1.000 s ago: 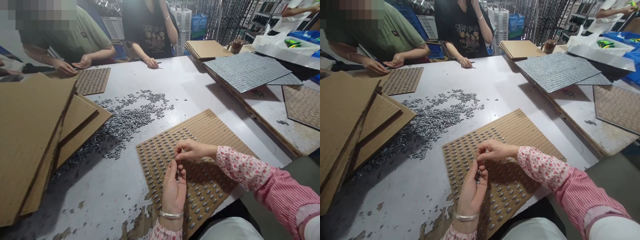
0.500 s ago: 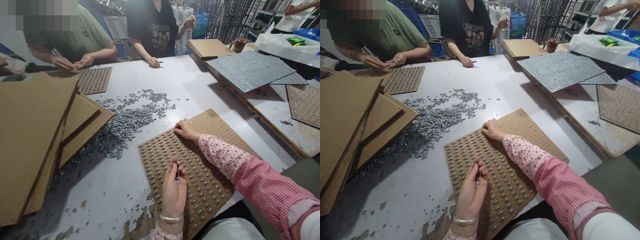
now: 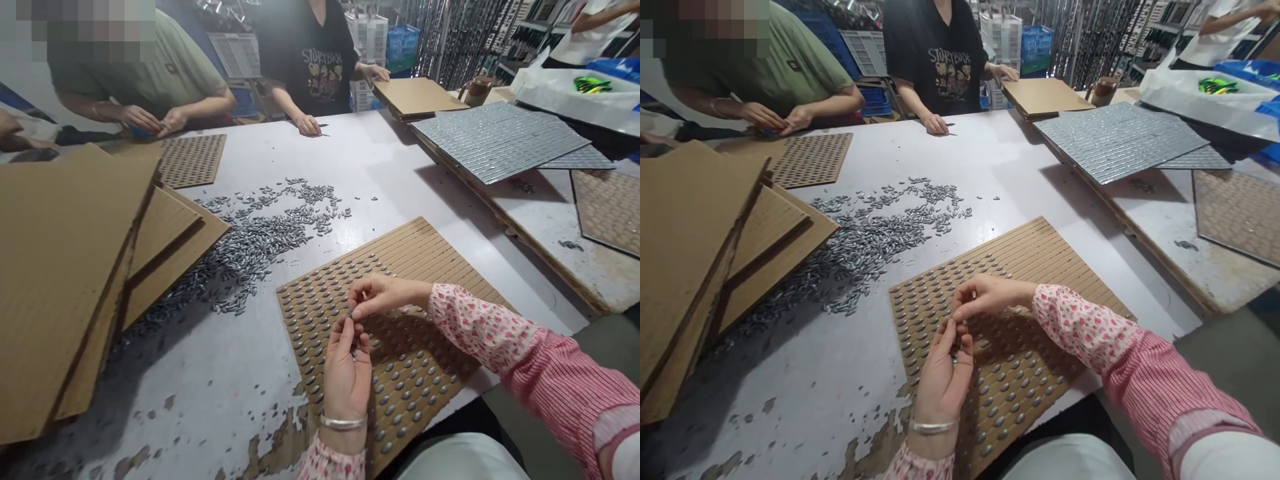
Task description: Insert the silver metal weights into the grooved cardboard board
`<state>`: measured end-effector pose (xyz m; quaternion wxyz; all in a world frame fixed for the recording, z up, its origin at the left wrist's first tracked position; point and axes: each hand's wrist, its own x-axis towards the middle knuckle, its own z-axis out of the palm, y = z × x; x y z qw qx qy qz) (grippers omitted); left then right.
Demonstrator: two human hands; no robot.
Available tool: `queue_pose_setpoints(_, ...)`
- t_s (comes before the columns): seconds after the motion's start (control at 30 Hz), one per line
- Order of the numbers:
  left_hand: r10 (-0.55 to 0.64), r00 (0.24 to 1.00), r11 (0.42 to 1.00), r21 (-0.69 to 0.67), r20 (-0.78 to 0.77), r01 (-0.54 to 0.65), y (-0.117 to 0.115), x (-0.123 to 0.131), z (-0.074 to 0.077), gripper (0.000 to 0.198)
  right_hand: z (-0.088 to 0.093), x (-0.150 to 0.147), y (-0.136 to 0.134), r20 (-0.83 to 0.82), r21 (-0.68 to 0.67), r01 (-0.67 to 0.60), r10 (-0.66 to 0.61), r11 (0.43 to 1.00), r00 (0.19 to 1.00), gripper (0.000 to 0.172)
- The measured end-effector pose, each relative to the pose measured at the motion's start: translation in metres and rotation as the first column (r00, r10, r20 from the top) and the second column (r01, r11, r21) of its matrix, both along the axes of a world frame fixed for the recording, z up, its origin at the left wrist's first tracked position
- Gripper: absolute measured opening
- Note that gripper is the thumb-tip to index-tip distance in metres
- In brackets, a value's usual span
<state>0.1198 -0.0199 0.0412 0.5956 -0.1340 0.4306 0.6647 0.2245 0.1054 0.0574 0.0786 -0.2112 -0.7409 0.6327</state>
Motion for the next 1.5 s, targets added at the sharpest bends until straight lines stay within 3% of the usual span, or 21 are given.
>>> queue_pose_setpoints(0.1,0.017,1.0,1.0,0.011,-0.002,-0.017,0.002,0.001,0.002,0.016,0.001,-0.001,-0.007,-0.041,-0.048,0.027,-0.029,0.999,0.999,0.024)
queue_pose_setpoints(0.2,0.025,0.998,0.999,0.021,0.053,-0.026,0.004,-0.001,0.008,0.018,-0.008,-0.004,0.004,-0.123,-0.131,0.173,-0.19,0.976,0.974,0.023)
queue_pose_setpoints(0.33,-0.005,0.992,1.0,0.0,0.124,0.005,0.004,-0.006,0.014,0.027,-0.023,-0.006,0.036,-0.176,-0.218,0.548,-0.585,0.807,0.792,0.021)
queue_pose_setpoints(0.37,-0.013,0.993,1.0,-0.006,0.12,0.014,0.003,-0.007,0.015,0.027,-0.026,-0.005,0.044,-0.151,-0.2,0.603,-0.633,0.772,0.76,0.019)
queue_pose_setpoints(0.43,-0.012,0.994,1.0,-0.023,0.113,0.015,0.002,-0.008,0.015,0.025,-0.03,-0.003,0.058,-0.082,-0.099,0.644,-0.652,0.758,0.754,0.016)
queue_pose_setpoints(0.53,-0.007,0.99,0.999,-0.031,0.144,0.011,0.002,-0.008,0.015,0.023,-0.033,-0.002,0.072,0.015,0.219,0.543,-0.559,0.811,0.829,0.012)
queue_pose_setpoints(0.6,-0.023,0.987,1.0,-0.009,0.158,0.025,0.003,-0.008,0.015,0.025,-0.034,-0.002,0.077,0.083,0.445,0.411,-0.494,0.795,0.866,0.012)
queue_pose_setpoints(0.67,-0.043,0.988,0.999,0.011,0.148,0.042,0.004,-0.007,0.015,0.027,-0.036,-0.002,0.081,0.149,0.573,0.308,-0.466,0.759,0.872,0.013)
queue_pose_setpoints(0.93,-0.07,0.992,0.997,-0.01,0.106,0.071,0.002,-0.006,0.01,0.019,-0.052,-0.006,0.09,0.18,0.751,0.205,-0.493,0.628,0.851,0.011)
queue_pose_setpoints(1.03,-0.053,0.995,0.998,0.035,0.082,0.051,0.001,-0.005,0.007,0.017,-0.052,-0.006,0.086,0.117,0.756,0.268,-0.526,0.597,0.842,0.007)
queue_pose_setpoints(1.1,-0.048,0.996,0.998,0.031,0.08,0.045,0.0,-0.004,0.006,0.016,-0.045,-0.004,0.075,0.061,0.676,0.341,-0.511,0.653,0.858,0.008)
queue_pose_setpoints(1.17,-0.043,0.997,0.999,0.006,0.068,0.042,0.0,-0.004,0.004,0.015,-0.033,-0.001,0.057,0.043,0.474,0.336,-0.402,0.814,0.914,0.017)
queue_pose_setpoints(1.23,-0.025,0.999,1.0,-0.014,0.049,0.026,0.0,-0.003,0.003,0.015,-0.019,0.003,0.036,0.033,0.223,0.198,-0.211,0.954,0.977,0.027)
queue_pose_setpoints(1.33,0.005,1.0,1.0,-0.011,0.02,-0.004,0.002,0.0,0.002,0.017,-0.003,0.005,0.006,-0.007,0.065,0.038,-0.037,0.997,0.999,0.031)
queue_pose_setpoints(1.5,0.009,1.0,1.0,-0.004,0.027,-0.009,0.004,0.001,0.006,0.015,-0.002,0.003,-0.006,-0.04,0.015,0.085,-0.084,0.996,0.996,0.026)
